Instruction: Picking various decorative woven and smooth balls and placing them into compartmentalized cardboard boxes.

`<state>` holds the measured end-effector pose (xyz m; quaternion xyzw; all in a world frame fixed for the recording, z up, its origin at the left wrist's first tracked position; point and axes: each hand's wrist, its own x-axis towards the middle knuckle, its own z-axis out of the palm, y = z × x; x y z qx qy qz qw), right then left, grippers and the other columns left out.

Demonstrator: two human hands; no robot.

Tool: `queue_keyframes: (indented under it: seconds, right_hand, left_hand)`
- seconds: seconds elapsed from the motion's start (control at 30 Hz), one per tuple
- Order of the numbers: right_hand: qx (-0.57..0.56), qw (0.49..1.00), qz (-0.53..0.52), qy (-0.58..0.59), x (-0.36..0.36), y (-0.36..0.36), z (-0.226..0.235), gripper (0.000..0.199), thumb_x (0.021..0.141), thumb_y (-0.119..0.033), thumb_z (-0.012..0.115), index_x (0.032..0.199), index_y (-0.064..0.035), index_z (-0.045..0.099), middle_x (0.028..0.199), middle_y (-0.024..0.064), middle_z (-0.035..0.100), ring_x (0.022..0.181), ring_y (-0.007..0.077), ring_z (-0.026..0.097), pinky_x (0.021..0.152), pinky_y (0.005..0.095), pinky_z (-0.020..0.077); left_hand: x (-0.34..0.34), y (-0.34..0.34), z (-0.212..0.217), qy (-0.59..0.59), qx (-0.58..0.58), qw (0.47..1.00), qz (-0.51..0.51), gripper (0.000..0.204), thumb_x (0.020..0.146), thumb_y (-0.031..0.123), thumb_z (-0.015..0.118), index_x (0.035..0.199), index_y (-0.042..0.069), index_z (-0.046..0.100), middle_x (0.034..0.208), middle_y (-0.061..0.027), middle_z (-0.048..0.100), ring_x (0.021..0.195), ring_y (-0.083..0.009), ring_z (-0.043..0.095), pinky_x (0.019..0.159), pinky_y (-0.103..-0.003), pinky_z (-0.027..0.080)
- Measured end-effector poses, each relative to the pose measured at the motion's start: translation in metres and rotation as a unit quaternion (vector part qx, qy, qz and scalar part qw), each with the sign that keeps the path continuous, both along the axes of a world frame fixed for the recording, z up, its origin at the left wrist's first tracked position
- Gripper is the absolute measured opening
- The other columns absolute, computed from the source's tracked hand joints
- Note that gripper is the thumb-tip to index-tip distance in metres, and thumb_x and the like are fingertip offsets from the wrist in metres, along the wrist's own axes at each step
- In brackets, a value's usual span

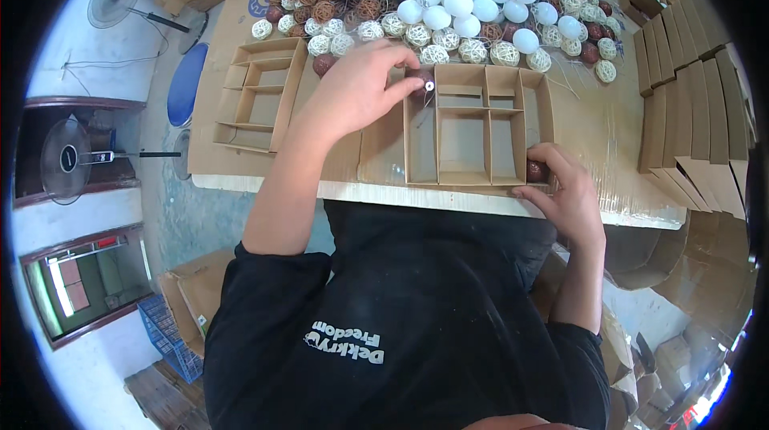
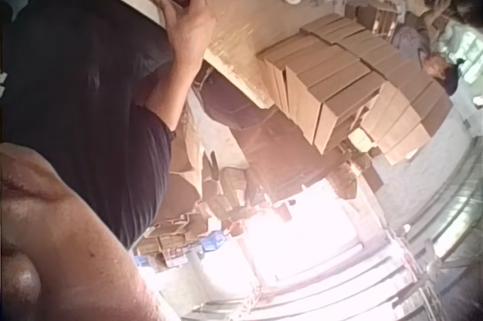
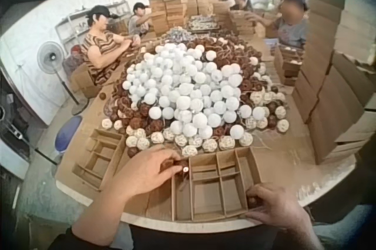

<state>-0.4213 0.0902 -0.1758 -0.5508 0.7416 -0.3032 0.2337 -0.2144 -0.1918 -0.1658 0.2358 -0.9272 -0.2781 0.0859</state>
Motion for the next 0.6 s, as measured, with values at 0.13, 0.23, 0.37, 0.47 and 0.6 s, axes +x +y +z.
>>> queue_keyframes:
  seconds: [0.13, 0.23, 0.37, 0.47, 0.6]
  right_hand:
    - [-0.027, 1.000, -0.001, 0.002, 0.003, 0.000, 0.000, 0.044, 0.078, -0.015, 0.089, 0.113, -0.0031, 0.066, 0.100, 0.0134, 0.068, 0.092, 0.0312, 0.072, 0.082, 0.0396, 0.0572]
    - [-0.027, 1.000, 0.002, 0.011, 0.003, 0.000, 0.001, 0.045, 0.078, -0.015, 0.089, 0.114, -0.0033, 0.066, 0.101, 0.0133, 0.069, 0.096, 0.0321, 0.072, 0.084, 0.0396, 0.0575]
    - [-0.040, 0.999, 0.001, 0.031, 0.000, 0.005, -0.005, 0.050, 0.076, -0.017, 0.090, 0.119, -0.0040, 0.067, 0.109, 0.0136, 0.071, 0.102, 0.0343, 0.070, 0.087, 0.0414, 0.0574]
    - [-0.051, 0.994, -0.028, 0.090, -0.004, 0.013, -0.002, 0.054, 0.075, -0.018, 0.090, 0.122, -0.0050, 0.068, 0.117, 0.0139, 0.072, 0.105, 0.0362, 0.070, 0.090, 0.0433, 0.0569]
    - [-0.065, 0.993, 0.009, 0.094, -0.010, 0.008, -0.002, 0.055, 0.075, -0.020, 0.090, 0.123, -0.0053, 0.069, 0.117, 0.0145, 0.073, 0.106, 0.0368, 0.070, 0.092, 0.0436, 0.0568]
  left_hand:
    - [0.003, 0.006, -0.011, -0.010, -0.038, 0.999, 0.026, 0.025, 0.092, 0.017, 0.078, 0.114, 0.008, 0.069, 0.105, -0.0080, 0.065, 0.086, -0.0223, 0.065, 0.081, -0.037, 0.054]
    - [-0.001, 0.009, -0.017, -0.021, -0.027, 0.999, 0.026, 0.032, 0.089, 0.015, 0.080, 0.118, 0.009, 0.067, 0.111, -0.0091, 0.062, 0.087, -0.0234, 0.064, 0.082, -0.037, 0.054]
    - [-0.006, 0.006, -0.013, -0.039, -0.006, 0.999, 0.002, 0.040, 0.087, 0.013, 0.082, 0.122, 0.009, 0.063, 0.116, -0.0098, 0.060, 0.092, -0.0234, 0.064, 0.086, -0.036, 0.054]
    - [-0.007, 0.003, -0.003, -0.039, 0.056, 0.998, 0.002, 0.042, 0.086, 0.014, 0.083, 0.121, 0.008, 0.062, 0.111, -0.0074, 0.061, 0.094, -0.0220, 0.063, 0.087, -0.034, 0.053]
    - [-0.012, 0.008, -0.022, -0.006, -0.008, 1.000, 0.026, 0.040, 0.083, 0.012, 0.084, 0.113, 0.005, 0.059, 0.110, -0.0124, 0.063, 0.097, -0.0293, 0.064, 0.087, -0.039, 0.053]
